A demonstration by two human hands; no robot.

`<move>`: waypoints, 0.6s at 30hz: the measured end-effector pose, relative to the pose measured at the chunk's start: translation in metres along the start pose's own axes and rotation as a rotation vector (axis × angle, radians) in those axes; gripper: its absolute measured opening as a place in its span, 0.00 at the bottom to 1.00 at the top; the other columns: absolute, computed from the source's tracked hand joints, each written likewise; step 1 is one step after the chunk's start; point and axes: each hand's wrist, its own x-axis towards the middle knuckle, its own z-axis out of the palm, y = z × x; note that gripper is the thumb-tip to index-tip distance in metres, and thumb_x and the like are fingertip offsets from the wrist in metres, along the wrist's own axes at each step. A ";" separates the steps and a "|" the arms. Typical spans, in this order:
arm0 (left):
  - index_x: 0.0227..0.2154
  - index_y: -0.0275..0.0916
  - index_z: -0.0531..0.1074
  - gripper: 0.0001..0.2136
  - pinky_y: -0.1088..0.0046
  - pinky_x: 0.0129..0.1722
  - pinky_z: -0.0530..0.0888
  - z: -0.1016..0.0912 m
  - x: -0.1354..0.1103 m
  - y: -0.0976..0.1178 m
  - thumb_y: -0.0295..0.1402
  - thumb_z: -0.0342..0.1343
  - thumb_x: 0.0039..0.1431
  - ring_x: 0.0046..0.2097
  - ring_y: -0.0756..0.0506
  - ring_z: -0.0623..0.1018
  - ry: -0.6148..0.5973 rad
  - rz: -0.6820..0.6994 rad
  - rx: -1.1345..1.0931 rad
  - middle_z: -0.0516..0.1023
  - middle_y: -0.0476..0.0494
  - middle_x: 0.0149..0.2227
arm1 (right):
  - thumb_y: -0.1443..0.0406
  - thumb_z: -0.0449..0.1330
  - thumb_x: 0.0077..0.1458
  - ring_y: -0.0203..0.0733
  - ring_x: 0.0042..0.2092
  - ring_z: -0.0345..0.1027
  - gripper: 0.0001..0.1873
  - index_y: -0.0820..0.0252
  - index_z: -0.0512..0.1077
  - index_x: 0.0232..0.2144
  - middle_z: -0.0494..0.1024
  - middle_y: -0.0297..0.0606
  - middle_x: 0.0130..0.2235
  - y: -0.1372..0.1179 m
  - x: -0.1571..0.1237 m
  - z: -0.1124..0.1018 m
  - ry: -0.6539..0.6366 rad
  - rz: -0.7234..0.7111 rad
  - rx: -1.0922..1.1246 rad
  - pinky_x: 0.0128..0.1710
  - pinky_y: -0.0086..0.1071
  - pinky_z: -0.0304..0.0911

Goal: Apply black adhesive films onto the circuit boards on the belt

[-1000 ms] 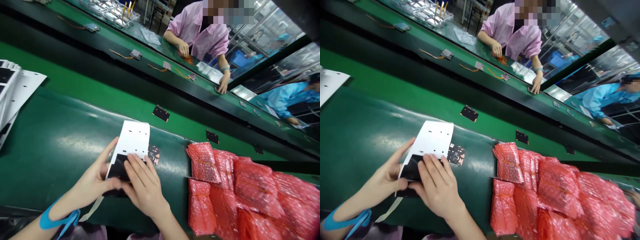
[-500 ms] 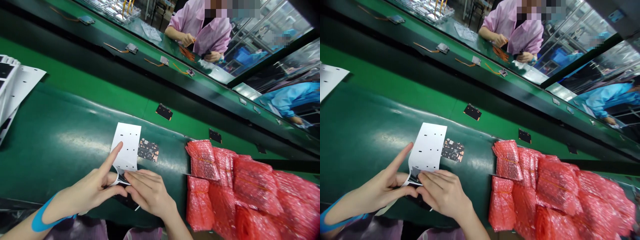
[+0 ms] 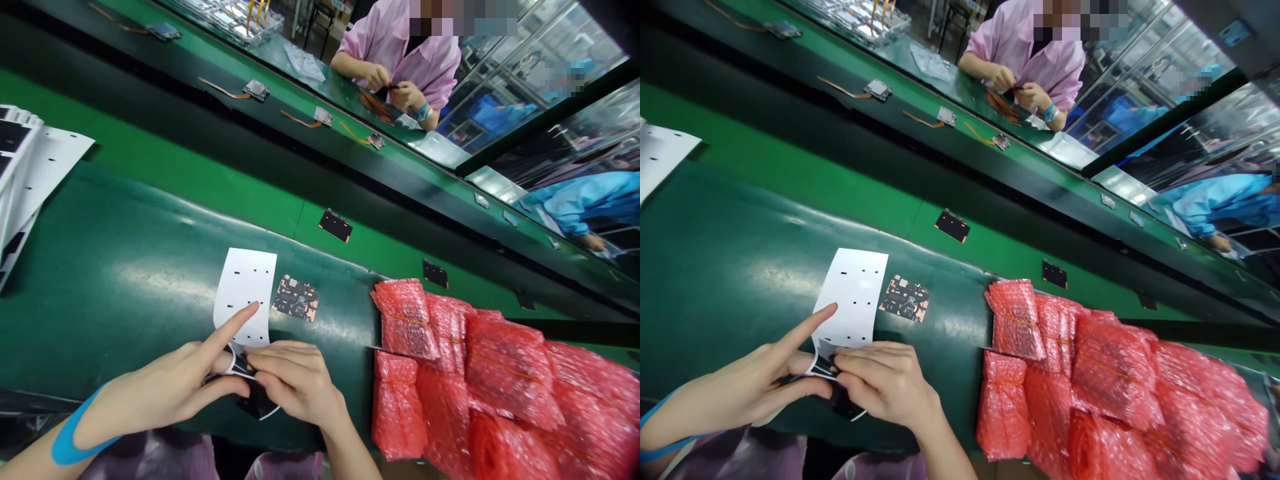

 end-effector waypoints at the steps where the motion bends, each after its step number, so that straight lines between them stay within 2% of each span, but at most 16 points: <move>1: 0.74 0.49 0.30 0.35 0.90 0.22 0.62 0.001 -0.002 -0.002 0.33 0.44 0.75 0.21 0.55 0.62 0.012 -0.010 0.060 0.66 0.59 0.22 | 0.64 0.58 0.70 0.43 0.45 0.84 0.14 0.62 0.76 0.54 0.87 0.44 0.44 -0.001 0.000 0.002 0.000 -0.002 -0.024 0.49 0.33 0.78; 4: 0.75 0.45 0.32 0.33 0.88 0.22 0.63 0.004 -0.007 -0.004 0.39 0.43 0.75 0.21 0.54 0.61 0.017 -0.045 0.277 0.62 0.57 0.22 | 0.64 0.58 0.70 0.43 0.40 0.84 0.14 0.61 0.76 0.54 0.87 0.43 0.42 -0.004 0.002 0.006 -0.022 -0.001 -0.133 0.44 0.34 0.80; 7: 0.75 0.45 0.33 0.33 0.88 0.21 0.64 0.003 -0.008 -0.001 0.43 0.41 0.76 0.20 0.53 0.62 0.017 -0.015 0.378 0.61 0.58 0.20 | 0.68 0.56 0.69 0.42 0.36 0.84 0.13 0.63 0.77 0.51 0.87 0.42 0.39 -0.007 0.002 0.008 -0.036 -0.041 -0.179 0.38 0.33 0.80; 10: 0.75 0.46 0.34 0.32 0.89 0.23 0.66 0.001 -0.005 0.003 0.45 0.40 0.76 0.19 0.54 0.63 -0.010 0.019 0.363 0.61 0.60 0.19 | 0.69 0.55 0.68 0.42 0.34 0.84 0.13 0.63 0.79 0.47 0.87 0.42 0.38 -0.007 0.001 0.007 -0.029 -0.041 -0.146 0.36 0.32 0.80; 14: 0.74 0.49 0.35 0.30 0.90 0.24 0.67 0.002 -0.001 0.005 0.44 0.39 0.76 0.19 0.55 0.65 -0.041 0.040 0.308 0.65 0.60 0.19 | 0.69 0.54 0.67 0.42 0.34 0.84 0.14 0.60 0.81 0.42 0.87 0.40 0.36 -0.005 0.000 0.007 0.011 0.041 -0.012 0.38 0.31 0.79; 18: 0.74 0.49 0.35 0.31 0.90 0.26 0.69 0.004 -0.002 0.004 0.42 0.41 0.76 0.20 0.56 0.68 -0.032 -0.010 0.280 0.69 0.60 0.21 | 0.67 0.57 0.66 0.39 0.27 0.79 0.14 0.58 0.82 0.33 0.85 0.37 0.29 -0.001 -0.001 0.014 0.111 0.194 0.069 0.29 0.29 0.75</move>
